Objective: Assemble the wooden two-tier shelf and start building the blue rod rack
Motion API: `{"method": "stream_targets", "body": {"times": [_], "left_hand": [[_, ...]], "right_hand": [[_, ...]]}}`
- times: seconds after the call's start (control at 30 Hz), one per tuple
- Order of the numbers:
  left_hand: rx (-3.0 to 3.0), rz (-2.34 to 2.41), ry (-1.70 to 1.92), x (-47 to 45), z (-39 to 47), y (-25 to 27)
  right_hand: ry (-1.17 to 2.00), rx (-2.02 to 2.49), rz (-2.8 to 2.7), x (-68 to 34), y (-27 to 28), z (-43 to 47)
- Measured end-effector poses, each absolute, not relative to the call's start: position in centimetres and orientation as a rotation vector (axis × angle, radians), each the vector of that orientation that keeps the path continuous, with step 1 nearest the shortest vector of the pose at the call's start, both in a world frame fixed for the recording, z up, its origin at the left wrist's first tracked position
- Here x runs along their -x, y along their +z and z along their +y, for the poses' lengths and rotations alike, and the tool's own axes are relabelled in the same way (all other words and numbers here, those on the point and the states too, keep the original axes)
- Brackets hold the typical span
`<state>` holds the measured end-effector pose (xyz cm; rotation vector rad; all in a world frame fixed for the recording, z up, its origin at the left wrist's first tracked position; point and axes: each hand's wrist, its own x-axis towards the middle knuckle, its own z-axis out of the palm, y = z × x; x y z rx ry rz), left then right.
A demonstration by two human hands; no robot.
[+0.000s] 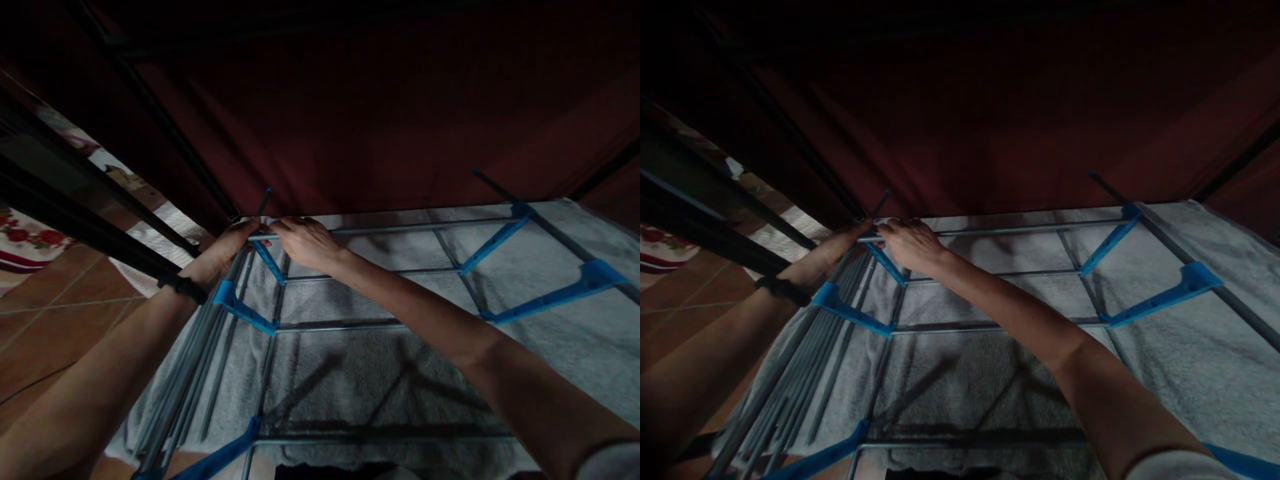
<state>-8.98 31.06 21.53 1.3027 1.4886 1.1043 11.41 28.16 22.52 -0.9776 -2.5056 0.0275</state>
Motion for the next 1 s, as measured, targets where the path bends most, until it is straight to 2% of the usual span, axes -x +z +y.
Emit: {"method": "stream_targets", "body": {"times": [0.2,0.63,1.0], "left_hand": [[-1.3,1.503,1.108,9.3,31.1,20.9],[-1.245,1.49,1.131,10.3,32.1,20.2],[-1.17,1.568,1.127,9.0,31.8,20.8]], "right_hand": [[0.103,0.963,-2.599,-8.0,22.2,30.0],[0.197,1.004,-2.655,-8.3,21.1,31.4],[0.158,1.026,-2.651,-8.3,20.9,31.4]]}}
